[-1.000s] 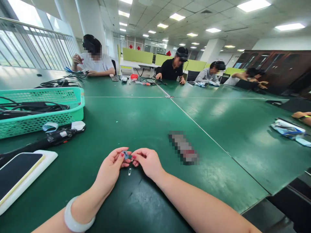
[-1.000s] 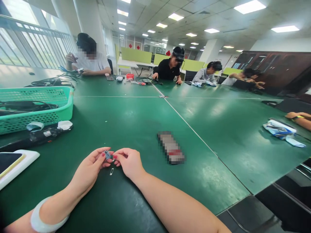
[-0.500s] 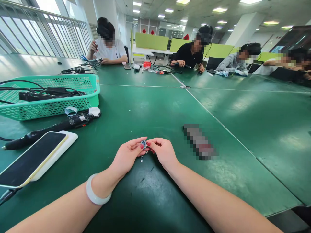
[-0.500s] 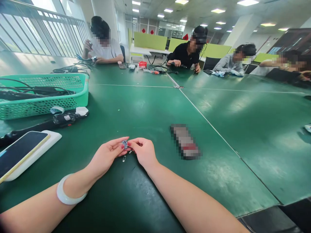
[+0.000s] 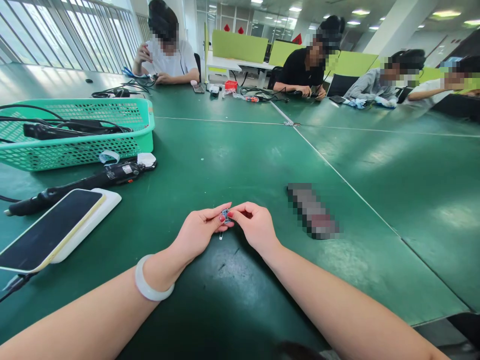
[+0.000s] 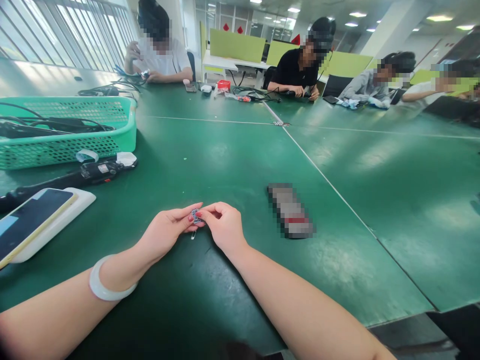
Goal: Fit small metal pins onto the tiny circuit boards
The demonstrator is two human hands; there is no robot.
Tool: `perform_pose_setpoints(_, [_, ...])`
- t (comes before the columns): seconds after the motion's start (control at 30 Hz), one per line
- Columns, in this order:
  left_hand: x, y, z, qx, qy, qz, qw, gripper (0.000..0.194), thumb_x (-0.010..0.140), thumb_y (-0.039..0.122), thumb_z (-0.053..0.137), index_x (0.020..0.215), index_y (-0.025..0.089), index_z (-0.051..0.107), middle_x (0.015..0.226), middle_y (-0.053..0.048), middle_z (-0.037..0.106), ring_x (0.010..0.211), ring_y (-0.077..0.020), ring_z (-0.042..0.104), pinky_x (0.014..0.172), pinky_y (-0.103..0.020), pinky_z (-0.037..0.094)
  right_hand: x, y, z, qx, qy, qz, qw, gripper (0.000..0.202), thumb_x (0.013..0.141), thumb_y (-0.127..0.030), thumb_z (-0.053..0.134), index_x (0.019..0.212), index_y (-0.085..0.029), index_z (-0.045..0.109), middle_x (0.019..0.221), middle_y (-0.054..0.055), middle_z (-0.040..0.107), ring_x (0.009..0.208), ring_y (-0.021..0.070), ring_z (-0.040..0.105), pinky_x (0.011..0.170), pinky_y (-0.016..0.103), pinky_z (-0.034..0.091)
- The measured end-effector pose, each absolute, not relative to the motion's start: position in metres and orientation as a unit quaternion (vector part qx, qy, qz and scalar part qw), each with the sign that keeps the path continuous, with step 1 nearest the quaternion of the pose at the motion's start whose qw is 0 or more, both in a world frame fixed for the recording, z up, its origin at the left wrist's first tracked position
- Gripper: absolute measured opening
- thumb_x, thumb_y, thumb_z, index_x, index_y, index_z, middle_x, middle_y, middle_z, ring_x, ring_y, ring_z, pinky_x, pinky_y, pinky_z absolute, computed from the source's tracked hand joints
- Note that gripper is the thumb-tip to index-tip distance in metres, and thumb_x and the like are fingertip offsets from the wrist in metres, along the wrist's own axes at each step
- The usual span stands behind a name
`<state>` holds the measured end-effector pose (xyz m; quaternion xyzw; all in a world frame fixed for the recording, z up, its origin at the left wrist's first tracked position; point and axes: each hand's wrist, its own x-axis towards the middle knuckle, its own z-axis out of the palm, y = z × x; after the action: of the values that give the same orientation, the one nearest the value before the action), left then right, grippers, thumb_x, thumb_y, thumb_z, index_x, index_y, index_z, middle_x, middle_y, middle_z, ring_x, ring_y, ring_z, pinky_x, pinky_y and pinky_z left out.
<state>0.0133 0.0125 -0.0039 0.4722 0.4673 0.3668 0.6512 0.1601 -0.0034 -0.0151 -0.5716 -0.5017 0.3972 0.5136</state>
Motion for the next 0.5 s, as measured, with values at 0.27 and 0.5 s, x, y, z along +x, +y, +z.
perform_pose_setpoints(0.27, [0.014, 0.012, -0.005, 0.461, 0.466, 0.372, 0.658, 0.028, 0.076, 0.023, 0.07, 0.104, 0.02, 0.073, 0.092, -0.004, 0.076, 0.077, -0.0142, 0.071, 0.083, -0.031, 0.058, 0.156, -0.007, -0.014, -0.573, -0.541, 0.347, 0.508, 0.018, 0.073, -0.037, 0.068, 0.066, -0.021, 0.068, 0.066, 0.0, 0.065, 0.061, 0.013, 0.056, 0.061, 0.027, 0.045])
perform_pose_setpoints(0.5, [0.012, 0.014, -0.007, 0.436, 0.427, 0.411, 0.678, 0.025, 0.082, 0.019, 0.063, 0.106, 0.016, 0.069, 0.088, -0.005, 0.075, 0.074, -0.0113, 0.07, 0.074, -0.023, 0.056, 0.168, 0.001, -0.014, -0.566, -0.559, 0.376, 0.476, 0.023, 0.079, -0.038, 0.061, 0.069, -0.02, 0.071, 0.071, 0.002, 0.071, 0.069, 0.0161, 0.062, 0.067, 0.029, 0.045])
